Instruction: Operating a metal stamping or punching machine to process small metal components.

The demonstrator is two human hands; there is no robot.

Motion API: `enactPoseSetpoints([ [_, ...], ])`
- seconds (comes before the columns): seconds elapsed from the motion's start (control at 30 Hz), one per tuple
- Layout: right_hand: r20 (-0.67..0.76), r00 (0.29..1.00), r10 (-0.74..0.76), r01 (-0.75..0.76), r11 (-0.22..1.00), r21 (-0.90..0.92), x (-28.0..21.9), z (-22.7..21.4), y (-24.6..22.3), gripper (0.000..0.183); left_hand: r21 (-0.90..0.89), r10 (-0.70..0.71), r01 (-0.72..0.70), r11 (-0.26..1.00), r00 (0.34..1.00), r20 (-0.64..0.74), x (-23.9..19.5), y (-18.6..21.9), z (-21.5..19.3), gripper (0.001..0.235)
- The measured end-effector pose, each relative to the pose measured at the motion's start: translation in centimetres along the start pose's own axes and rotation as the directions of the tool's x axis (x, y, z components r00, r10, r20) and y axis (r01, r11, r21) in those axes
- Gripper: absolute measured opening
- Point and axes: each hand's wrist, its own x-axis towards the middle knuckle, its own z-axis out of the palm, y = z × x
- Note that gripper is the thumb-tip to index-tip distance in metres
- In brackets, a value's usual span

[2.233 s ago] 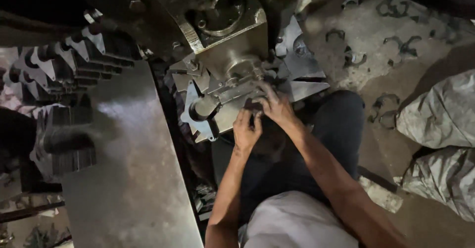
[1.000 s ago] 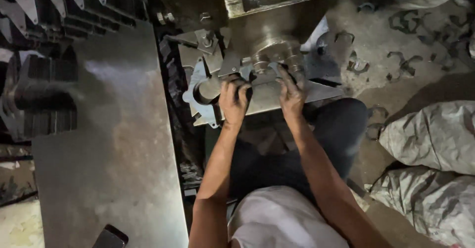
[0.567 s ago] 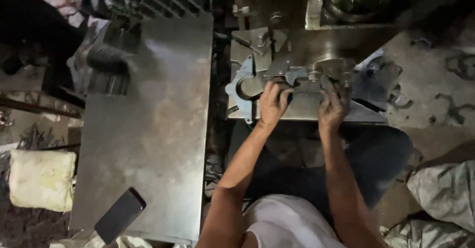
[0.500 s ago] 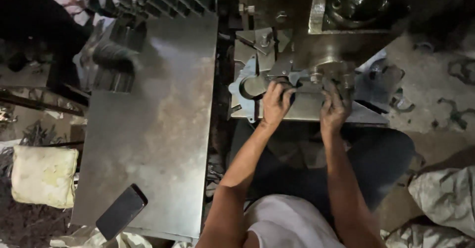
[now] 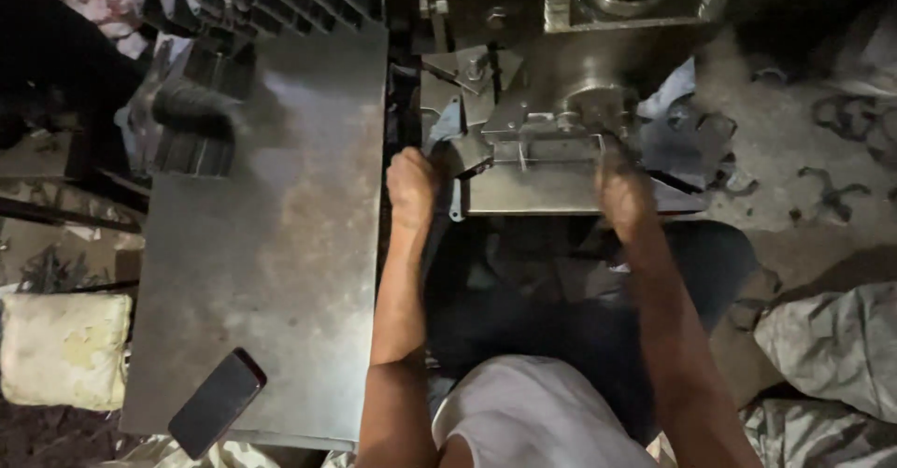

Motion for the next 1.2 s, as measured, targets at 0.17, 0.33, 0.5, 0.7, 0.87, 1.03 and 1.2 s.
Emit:
enactPoseSetpoints([
  [0.17,0.21,0.701,0.682,-0.711,0.641,0.29,-0.8,-2.6,9.1,0.037,0.088,-0.004,0.027,0.996,0.968,-0.251,-0.5,1.3,0.2,0.018],
  [0.33,0.639,0.485,0.597,-0.771,-0.053,0.635,0.3,-11.9,4.9,0.043,-0.279,0.077,-0.148,0.949,0.965,-0.251,-3.2,5.8,-10.3,0.038],
  [0.5,0.897,0.43,-0.099,-0.842,-0.403,0.359,2.9,-19.7,-8.5,0.054,-0.766,0.17,-0.135,0.628,0.985,-0.033,-7.1,9.2,-9.5,0.041],
  [0.7,0.884,0.448,-0.133,-0.711,-0.653,0.262,7.9,-20.9,-10.0,0.035,-0.911,0.026,0.247,0.331,0.962,0.27,-8.0,11.1,-1.7,0.035],
  [0.87,0.892,0.445,-0.073,-0.748,-0.578,0.326,11.1,-20.8,-8.2,0.03,-0.968,-0.064,0.247,0.033,0.967,0.245,-6.9,13.1,-4.5,0.03],
  [1.03,0.872,0.486,-0.055,-0.712,-0.603,0.36,10.4,-19.2,-8.2,0.028,-0.936,-0.062,0.311,0.166,0.95,0.305,-9.5,12.9,-5.0,0.033],
  [1.2,0.857,0.515,-0.007,-0.682,-0.609,0.405,9.8,-19.0,-8.4,0.03,-0.959,0.019,0.22,0.178,0.974,0.227,-12.7,12.5,-4.4,0.024],
])
